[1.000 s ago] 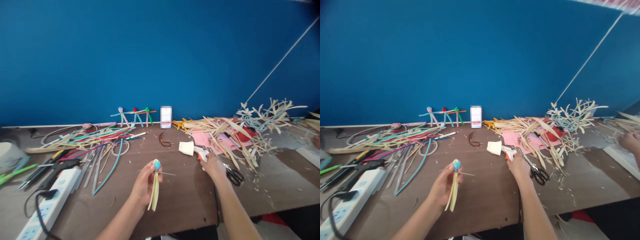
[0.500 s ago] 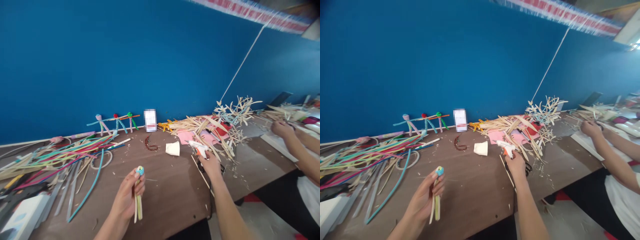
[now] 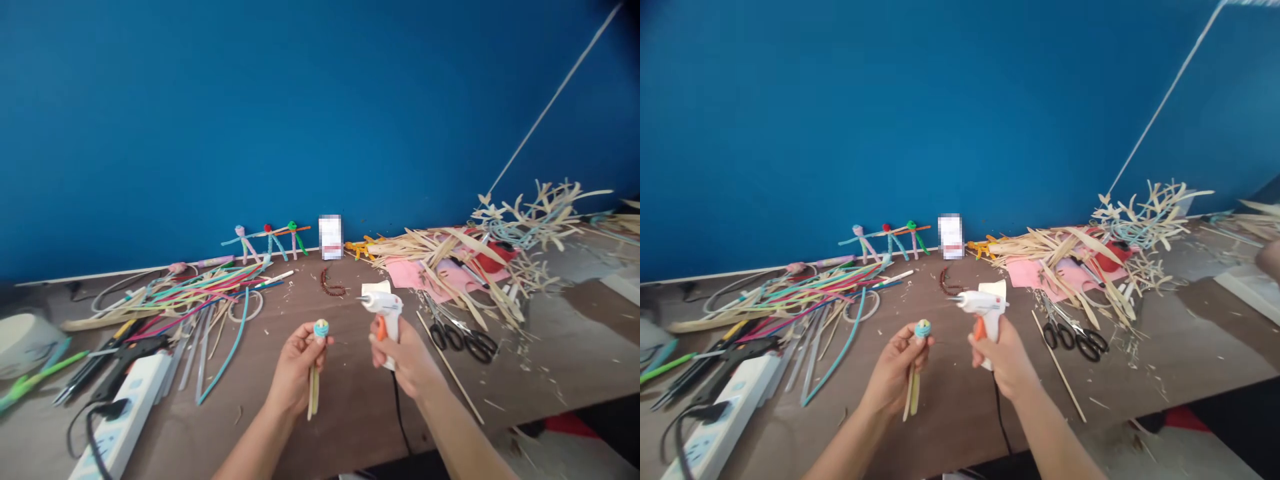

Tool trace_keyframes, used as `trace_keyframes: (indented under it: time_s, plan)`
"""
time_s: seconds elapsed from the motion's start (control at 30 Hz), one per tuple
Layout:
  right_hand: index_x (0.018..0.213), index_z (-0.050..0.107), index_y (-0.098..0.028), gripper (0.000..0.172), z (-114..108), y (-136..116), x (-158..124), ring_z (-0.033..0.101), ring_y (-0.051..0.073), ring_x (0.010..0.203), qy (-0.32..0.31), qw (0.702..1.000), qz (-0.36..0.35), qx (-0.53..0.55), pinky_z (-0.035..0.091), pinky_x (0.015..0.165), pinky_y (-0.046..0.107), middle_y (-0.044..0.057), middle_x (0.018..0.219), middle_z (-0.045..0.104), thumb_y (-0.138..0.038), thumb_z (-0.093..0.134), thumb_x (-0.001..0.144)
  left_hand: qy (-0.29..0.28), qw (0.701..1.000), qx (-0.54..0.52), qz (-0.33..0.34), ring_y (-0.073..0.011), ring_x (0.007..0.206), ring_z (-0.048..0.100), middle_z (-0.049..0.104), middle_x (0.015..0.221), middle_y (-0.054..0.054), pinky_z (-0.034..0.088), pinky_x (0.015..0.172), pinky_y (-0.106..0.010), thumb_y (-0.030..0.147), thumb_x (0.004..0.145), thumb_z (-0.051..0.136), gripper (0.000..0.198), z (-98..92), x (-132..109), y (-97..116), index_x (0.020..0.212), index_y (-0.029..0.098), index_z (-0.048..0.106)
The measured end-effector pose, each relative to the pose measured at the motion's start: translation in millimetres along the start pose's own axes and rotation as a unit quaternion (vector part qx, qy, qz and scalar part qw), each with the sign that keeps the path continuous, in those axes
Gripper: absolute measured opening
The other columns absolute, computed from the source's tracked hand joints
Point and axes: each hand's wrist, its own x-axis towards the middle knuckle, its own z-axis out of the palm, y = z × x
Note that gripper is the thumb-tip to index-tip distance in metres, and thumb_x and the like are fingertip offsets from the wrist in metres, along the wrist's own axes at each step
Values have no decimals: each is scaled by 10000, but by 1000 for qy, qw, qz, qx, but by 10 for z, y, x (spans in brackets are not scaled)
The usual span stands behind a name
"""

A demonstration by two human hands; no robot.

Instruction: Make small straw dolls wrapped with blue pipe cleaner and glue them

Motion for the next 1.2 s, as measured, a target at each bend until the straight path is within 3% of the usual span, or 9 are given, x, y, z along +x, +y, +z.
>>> trace_keyframes:
  time_s: [0.23, 0.4, 0.53, 0.73, 0.93, 1.2]
  plan:
    - [779, 461, -166, 199, 472, 128, -26, 449, 54, 376, 7, 994, -18, -111, 356, 375, 182, -53, 594, 531, -149, 578, 619, 40, 982, 141, 120, -50, 471, 398, 559, 678, 10, 328, 446, -171, 272, 674, 624, 233, 28, -35, -75, 850, 151, 531]
    - [804, 467, -167, 223, 548, 189, -42, 491, 83, 416, 41, 986, -55, -149, 423, 407, 210, -29, 624, 555, -160, 584, 614, 58, 960, 218, 165, -68, 488, 399, 484, 575, 34, 342, 470, -181, 260, 703, 590, 183, -16, -44, -107, 833, 146, 531]
    - [798, 478, -163, 223, 546, 272, -30, 496, 90, 430, 73, 984, -67, -145, 436, 418, 215, -28, 613, 555, -177, 594, 608, 78, 944, 259, 192, -81, 554, 441, 526, 675, -5, 372, 504, -185, 263, 694, 595, 171, -62, -35, -153, 803, 141, 544]
    - [810, 472, -162, 220, 538, 319, -26, 463, 73, 418, 72, 992, -54, -93, 402, 397, 193, -43, 579, 539, -152, 572, 615, 74, 964, 197, 162, -67, 474, 441, 522, 608, 24, 369, 445, -179, 265, 660, 627, 242, -31, -28, -172, 842, 143, 525]
    - [808, 459, -163, 217, 538, 301, -20, 424, 56, 407, 59, 996, -31, -65, 354, 381, 174, -57, 560, 516, -144, 561, 617, 87, 972, 142, 167, -55, 468, 481, 552, 750, 16, 376, 403, -168, 247, 640, 645, 313, -4, -57, -160, 910, 184, 499]
    - [813, 460, -154, 244, 562, 267, -47, 399, 48, 399, 37, 998, -3, -42, 339, 387, 171, -65, 541, 503, -117, 551, 590, 80, 973, 138, 168, -53, 418, 457, 527, 596, 43, 380, 406, -173, 256, 653, 639, 242, -54, -41, -205, 838, 160, 516]
